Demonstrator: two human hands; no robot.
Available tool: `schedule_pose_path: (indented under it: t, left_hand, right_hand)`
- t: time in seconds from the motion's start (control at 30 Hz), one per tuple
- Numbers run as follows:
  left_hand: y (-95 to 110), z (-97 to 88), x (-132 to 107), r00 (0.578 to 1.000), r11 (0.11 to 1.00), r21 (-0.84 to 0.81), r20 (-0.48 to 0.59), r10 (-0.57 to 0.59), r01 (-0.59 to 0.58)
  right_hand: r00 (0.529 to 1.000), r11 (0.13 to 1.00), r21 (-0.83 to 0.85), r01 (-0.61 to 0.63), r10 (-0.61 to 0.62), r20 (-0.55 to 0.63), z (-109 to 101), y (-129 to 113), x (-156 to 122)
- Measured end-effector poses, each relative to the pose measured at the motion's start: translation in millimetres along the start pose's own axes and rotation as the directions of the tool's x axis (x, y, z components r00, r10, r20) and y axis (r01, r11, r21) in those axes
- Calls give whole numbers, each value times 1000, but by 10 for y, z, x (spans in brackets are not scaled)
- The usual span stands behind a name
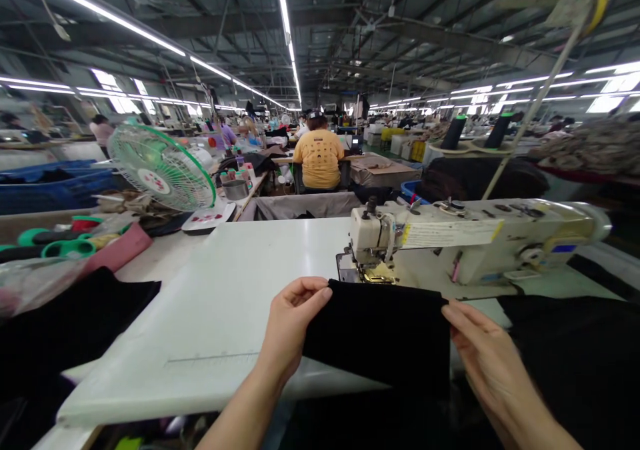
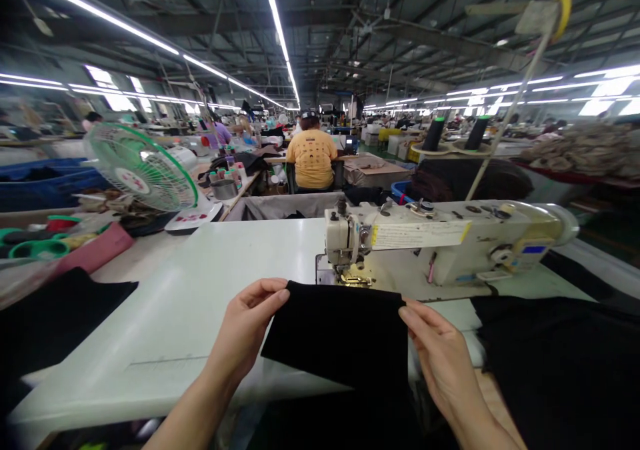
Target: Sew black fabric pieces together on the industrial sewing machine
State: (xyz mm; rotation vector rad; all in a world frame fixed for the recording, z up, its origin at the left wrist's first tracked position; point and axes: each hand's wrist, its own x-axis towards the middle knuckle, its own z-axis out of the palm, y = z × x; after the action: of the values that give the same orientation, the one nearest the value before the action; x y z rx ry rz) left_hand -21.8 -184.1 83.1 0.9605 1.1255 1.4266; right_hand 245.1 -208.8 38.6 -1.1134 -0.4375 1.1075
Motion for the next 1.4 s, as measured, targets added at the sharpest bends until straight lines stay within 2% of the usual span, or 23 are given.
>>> schedule_pose_path:
  t: [0.17,0.5,0.77,0.97,1.13,1.3,1.4]
  left_hand:
    - [34,13,15,998,996,-68,-3,-60,59]
    - [-3,39,70,995,977,-190,17,-99,100]
    - [27,44,127,996,986,-141,27,-82,85]
    - [22,-14,141,999,999,-50,-40,10,-12]
    - [54,-14,148,995,997,-40,-66,-71,69]
    - [159,82,68,992,996,-7,-88,-88,88]
    - [139,94,40,991,996,28,-100,-85,88]
  right_hand:
    - [998,999,-31,40,-38,48,-22,-25,2]
    - [996,991,-96,91,-91,8,0,-49,-64]
    - [991,979,-160,130,-127,32,-28,-78,-37]
    - [964,948,-188,258,-238,122,3,-133,-74]
    - [949,950,-131,284,-260,177,50,-191,-84]
    - [951,954,-125,272,-248,183,51,-205,-88]
    - [954,950,-157,269,-240,182,63,-219,-87]
